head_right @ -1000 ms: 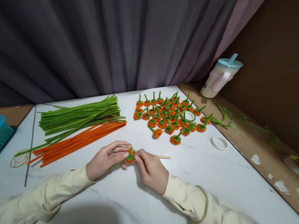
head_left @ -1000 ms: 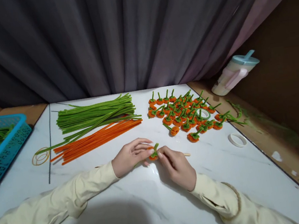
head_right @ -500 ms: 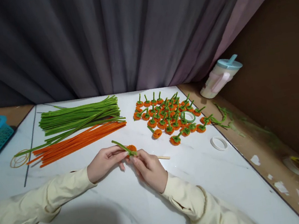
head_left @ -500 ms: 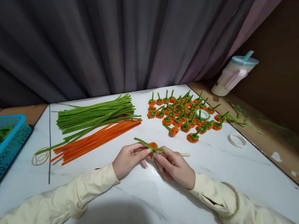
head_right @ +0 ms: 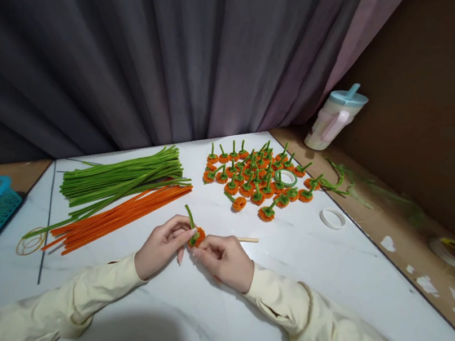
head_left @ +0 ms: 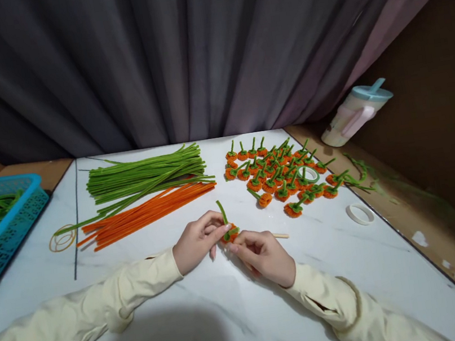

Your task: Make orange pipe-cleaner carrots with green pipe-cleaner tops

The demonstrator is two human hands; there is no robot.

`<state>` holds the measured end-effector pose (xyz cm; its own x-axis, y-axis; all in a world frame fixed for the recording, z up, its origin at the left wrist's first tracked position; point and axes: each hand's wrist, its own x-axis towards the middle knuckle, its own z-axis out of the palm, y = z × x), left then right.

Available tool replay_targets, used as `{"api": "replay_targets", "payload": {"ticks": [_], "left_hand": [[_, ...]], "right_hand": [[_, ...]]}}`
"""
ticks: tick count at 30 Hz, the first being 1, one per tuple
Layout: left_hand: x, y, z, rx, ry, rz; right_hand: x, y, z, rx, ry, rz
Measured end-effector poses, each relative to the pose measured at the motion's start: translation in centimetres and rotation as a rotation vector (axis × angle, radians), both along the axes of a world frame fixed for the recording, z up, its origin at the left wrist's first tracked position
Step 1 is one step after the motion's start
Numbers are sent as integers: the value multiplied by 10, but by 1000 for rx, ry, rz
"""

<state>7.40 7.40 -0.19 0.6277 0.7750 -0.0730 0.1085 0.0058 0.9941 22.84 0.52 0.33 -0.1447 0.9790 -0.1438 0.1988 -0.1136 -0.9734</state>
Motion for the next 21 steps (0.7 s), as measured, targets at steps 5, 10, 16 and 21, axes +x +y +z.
{"api": "replay_targets", "payload": {"ticks": [5, 10, 16, 21], "left_hand": [[0, 1, -2, -126, -48, 0], [-2, -4, -2, -45, -38, 3], [-7, -6, 0, 112, 13, -93], [-9, -6, -1, 96, -1, -143]], "right_hand": [[4, 1, -3, 135, -132, -18], [3, 3, -5, 124, -80, -103], [3, 5, -7, -14, 202, -9], [5, 4, -8, 1, 270, 14]]}}
